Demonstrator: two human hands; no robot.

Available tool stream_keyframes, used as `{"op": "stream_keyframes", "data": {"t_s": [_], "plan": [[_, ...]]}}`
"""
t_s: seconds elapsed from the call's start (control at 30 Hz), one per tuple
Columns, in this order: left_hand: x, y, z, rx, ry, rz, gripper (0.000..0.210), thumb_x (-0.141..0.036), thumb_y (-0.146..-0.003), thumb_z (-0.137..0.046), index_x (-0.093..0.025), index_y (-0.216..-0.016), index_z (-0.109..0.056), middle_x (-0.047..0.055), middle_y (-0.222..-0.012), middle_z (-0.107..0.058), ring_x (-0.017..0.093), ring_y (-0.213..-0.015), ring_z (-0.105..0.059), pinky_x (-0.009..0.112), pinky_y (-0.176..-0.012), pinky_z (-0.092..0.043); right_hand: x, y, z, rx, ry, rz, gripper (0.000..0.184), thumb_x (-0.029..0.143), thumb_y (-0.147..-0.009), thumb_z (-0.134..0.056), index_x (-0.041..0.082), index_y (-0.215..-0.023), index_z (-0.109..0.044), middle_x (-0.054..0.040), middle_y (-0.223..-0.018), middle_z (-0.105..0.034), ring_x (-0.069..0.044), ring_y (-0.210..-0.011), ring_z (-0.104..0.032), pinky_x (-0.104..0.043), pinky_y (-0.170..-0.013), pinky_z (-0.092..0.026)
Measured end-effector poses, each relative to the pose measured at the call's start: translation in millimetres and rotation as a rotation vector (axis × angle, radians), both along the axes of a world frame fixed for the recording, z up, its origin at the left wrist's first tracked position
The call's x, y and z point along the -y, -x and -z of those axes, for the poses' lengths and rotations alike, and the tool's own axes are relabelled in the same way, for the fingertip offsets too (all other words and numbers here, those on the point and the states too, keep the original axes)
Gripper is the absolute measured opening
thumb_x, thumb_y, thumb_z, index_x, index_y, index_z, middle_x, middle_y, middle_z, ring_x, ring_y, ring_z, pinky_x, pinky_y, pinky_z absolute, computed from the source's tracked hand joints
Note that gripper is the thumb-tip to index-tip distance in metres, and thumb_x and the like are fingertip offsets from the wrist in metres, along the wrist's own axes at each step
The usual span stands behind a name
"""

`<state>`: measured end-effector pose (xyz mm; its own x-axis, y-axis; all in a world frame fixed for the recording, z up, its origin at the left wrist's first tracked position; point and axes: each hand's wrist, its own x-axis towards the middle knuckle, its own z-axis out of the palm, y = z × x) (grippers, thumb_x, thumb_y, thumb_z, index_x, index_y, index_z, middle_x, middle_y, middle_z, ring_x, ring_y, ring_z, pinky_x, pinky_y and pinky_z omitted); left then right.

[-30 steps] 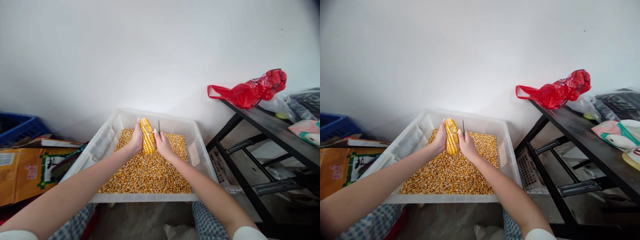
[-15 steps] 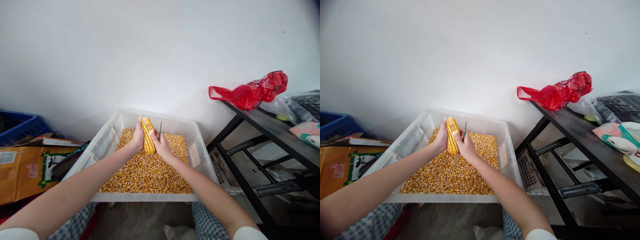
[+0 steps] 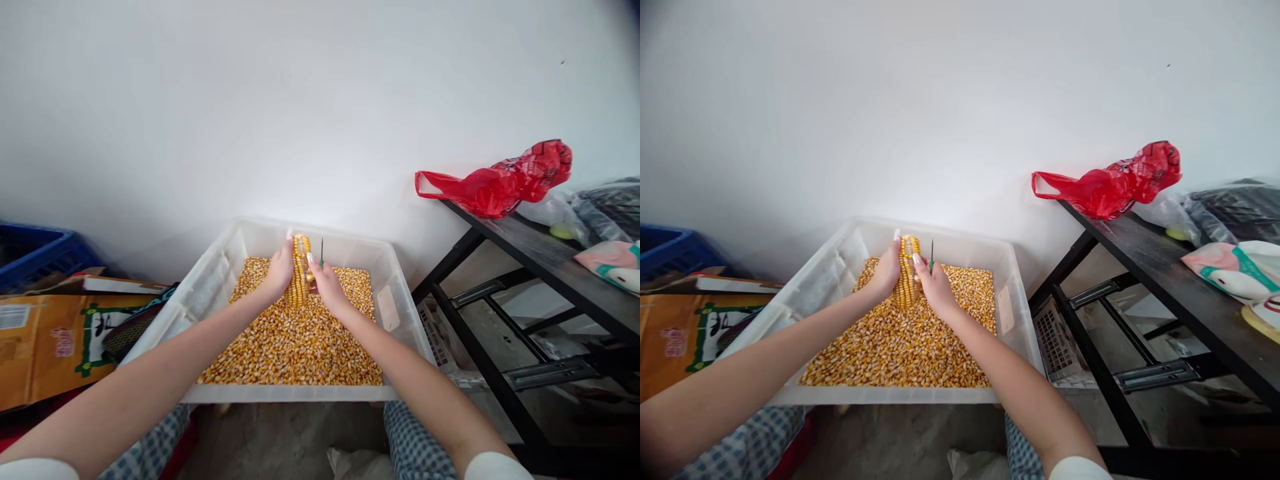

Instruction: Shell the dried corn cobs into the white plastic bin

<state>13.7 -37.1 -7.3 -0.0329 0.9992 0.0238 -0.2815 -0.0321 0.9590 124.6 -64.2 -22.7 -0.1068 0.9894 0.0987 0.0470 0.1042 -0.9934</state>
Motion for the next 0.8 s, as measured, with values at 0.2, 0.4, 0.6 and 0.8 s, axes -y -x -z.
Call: {"op": "stream_keyframes", "data": {"t_s": [0.2, 0.4, 0.6, 0.8], "plan": [[5, -2, 4.8, -0.278, -0.240, -0.090, 0.041, -0.054, -0.077, -0.045, -0.016, -0.067, -0.057, 0.000, -0.064, -0.058, 0.017, -0.070, -0.054, 0.025, -0.068, -0.041, 3, 2, -8.9, -0.203, 0.104, -0.020, 0.027, 0.044, -0.075, -0.049, 0.021, -0.088, -0.049, -0.0011, -0.084, -0.061, -0.015, -0.075, -0.058, -0.023, -0.060, -0.046], [-1, 1, 1.9, -0.136, -0.122, -0.076, 0.042, -0.056, -0.075, -0.047, -0.015, -0.069, -0.058, 0.002, -0.059, -0.059, 0.018, -0.062, -0.056, 0.025, -0.058, -0.041, 7, 8, -3.4, -0.191, 0.192, -0.030, 0.016, 0.027, -0.069, -0.047, 0.021, -0.084, -0.046, 0.0003, -0.084, -0.061, -0.013, -0.072, -0.057, -0.023, -0.060, -0.047], [-8, 9, -7.4, -0.001, -0.001, -0.033, 0.051, -0.061, -0.077, -0.037, -0.015, -0.080, -0.059, 0.007, -0.060, -0.064, 0.019, -0.053, -0.059, 0.027, -0.051, -0.044, 6, 10, 2.2, -0.199, 0.356, -0.148, 0.015, 0.030, -0.071, -0.045, 0.021, -0.083, -0.046, 0.0014, -0.078, -0.061, -0.013, -0.065, -0.059, -0.028, -0.060, -0.049], [-10, 14, -12.7, 0.048, 0.001, -0.040, 0.054, -0.063, -0.077, -0.033, -0.016, -0.084, -0.057, 0.009, -0.067, -0.066, 0.018, -0.054, -0.061, 0.027, -0.051, -0.045, 8, 10, 1.9, -0.213, 0.395, -0.175, 0.014, 0.019, -0.066, -0.047, 0.021, -0.079, -0.042, 0.0028, -0.074, -0.061, -0.012, -0.059, -0.060, -0.030, -0.061, -0.049]]}}
